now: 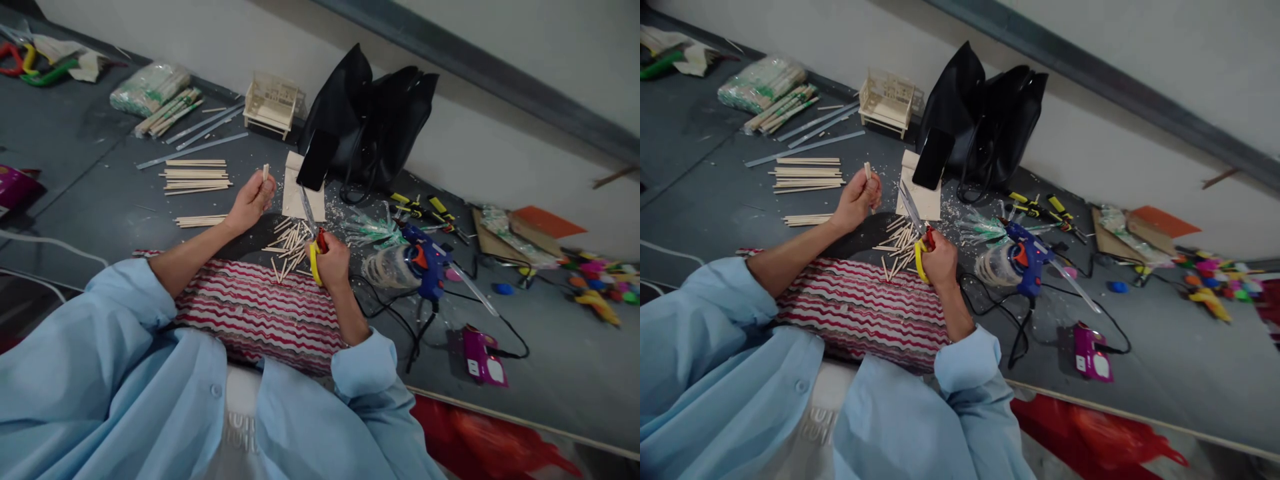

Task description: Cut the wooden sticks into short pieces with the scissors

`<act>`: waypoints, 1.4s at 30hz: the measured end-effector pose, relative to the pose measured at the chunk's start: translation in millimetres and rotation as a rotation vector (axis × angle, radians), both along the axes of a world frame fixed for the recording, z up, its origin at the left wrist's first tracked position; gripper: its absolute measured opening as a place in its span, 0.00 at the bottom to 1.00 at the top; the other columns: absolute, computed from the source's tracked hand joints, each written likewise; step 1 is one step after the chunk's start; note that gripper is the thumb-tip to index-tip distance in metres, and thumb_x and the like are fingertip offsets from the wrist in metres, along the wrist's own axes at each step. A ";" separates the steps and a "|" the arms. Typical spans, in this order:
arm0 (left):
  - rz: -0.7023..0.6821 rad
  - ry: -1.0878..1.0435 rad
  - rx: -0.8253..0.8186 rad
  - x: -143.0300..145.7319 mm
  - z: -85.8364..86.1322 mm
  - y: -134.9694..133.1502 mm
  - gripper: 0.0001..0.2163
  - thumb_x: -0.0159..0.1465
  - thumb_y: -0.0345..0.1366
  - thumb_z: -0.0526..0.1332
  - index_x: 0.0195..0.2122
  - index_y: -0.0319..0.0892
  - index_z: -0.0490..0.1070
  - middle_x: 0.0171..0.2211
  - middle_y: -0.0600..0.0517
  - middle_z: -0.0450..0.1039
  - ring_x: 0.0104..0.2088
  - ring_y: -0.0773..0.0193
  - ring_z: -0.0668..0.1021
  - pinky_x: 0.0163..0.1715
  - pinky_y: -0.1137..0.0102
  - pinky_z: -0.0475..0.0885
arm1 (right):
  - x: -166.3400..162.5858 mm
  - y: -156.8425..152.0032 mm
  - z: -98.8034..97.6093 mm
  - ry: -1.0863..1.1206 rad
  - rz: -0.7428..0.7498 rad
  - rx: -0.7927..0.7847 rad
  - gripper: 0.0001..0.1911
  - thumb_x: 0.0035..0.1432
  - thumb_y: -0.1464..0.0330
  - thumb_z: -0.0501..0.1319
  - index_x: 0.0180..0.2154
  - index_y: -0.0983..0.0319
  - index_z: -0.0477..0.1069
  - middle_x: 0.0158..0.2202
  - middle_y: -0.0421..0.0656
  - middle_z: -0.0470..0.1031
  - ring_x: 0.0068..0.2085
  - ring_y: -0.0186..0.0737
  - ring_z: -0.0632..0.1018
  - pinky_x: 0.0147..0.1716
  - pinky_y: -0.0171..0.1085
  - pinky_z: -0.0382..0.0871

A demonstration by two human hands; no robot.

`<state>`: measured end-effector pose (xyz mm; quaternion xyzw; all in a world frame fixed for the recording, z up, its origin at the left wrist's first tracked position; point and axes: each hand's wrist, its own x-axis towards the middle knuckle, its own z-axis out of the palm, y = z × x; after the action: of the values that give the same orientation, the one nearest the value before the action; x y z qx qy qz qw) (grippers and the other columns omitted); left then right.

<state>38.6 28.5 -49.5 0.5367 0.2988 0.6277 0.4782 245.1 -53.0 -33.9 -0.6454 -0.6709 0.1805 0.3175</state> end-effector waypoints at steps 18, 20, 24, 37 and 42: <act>0.170 0.796 0.457 -5.5 20.4 -21.0 0.11 0.72 0.40 0.47 0.36 0.42 0.63 0.28 0.52 0.66 0.30 0.66 0.74 0.32 0.72 0.69 | -4.7 -7.5 2.3 0.065 0.023 0.058 0.12 0.53 0.58 0.60 0.33 0.60 0.69 0.24 0.36 0.66 0.25 0.33 0.65 0.28 0.33 0.59; 0.150 0.855 0.478 -2.6 21.1 -24.8 0.10 0.71 0.38 0.47 0.37 0.42 0.64 0.29 0.51 0.68 0.31 0.65 0.75 0.33 0.71 0.69 | -6.1 -8.4 5.1 0.055 0.031 0.070 0.12 0.53 0.58 0.61 0.33 0.60 0.68 0.24 0.35 0.65 0.25 0.32 0.64 0.28 0.33 0.59; 0.124 0.910 0.477 0.2 21.1 -28.8 0.08 0.71 0.35 0.48 0.38 0.41 0.64 0.30 0.50 0.69 0.32 0.63 0.76 0.34 0.71 0.69 | -7.8 -9.8 6.8 0.035 0.046 0.074 0.11 0.53 0.58 0.61 0.32 0.59 0.67 0.25 0.35 0.65 0.26 0.33 0.64 0.29 0.33 0.59; 0.126 1.011 0.478 0.4 22.8 -34.7 0.05 0.67 0.29 0.50 0.35 0.41 0.63 0.28 0.51 0.68 0.28 0.64 0.72 0.28 0.72 0.63 | -6.7 -9.6 4.3 -0.026 0.050 0.118 0.10 0.53 0.60 0.61 0.33 0.59 0.66 0.30 0.40 0.70 0.31 0.38 0.69 0.33 0.37 0.63; 0.136 1.051 0.496 0.4 23.4 -35.3 0.06 0.67 0.28 0.49 0.36 0.41 0.64 0.29 0.50 0.69 0.29 0.64 0.73 0.29 0.72 0.64 | -7.6 -9.9 5.6 -0.015 0.064 0.111 0.10 0.53 0.60 0.61 0.33 0.59 0.66 0.30 0.40 0.70 0.31 0.38 0.69 0.34 0.37 0.63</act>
<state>39.0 -6.8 -26.1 0.8515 0.3740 0.3575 0.0846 237.5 -62.9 -28.3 -0.6063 -0.7025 0.1483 0.3419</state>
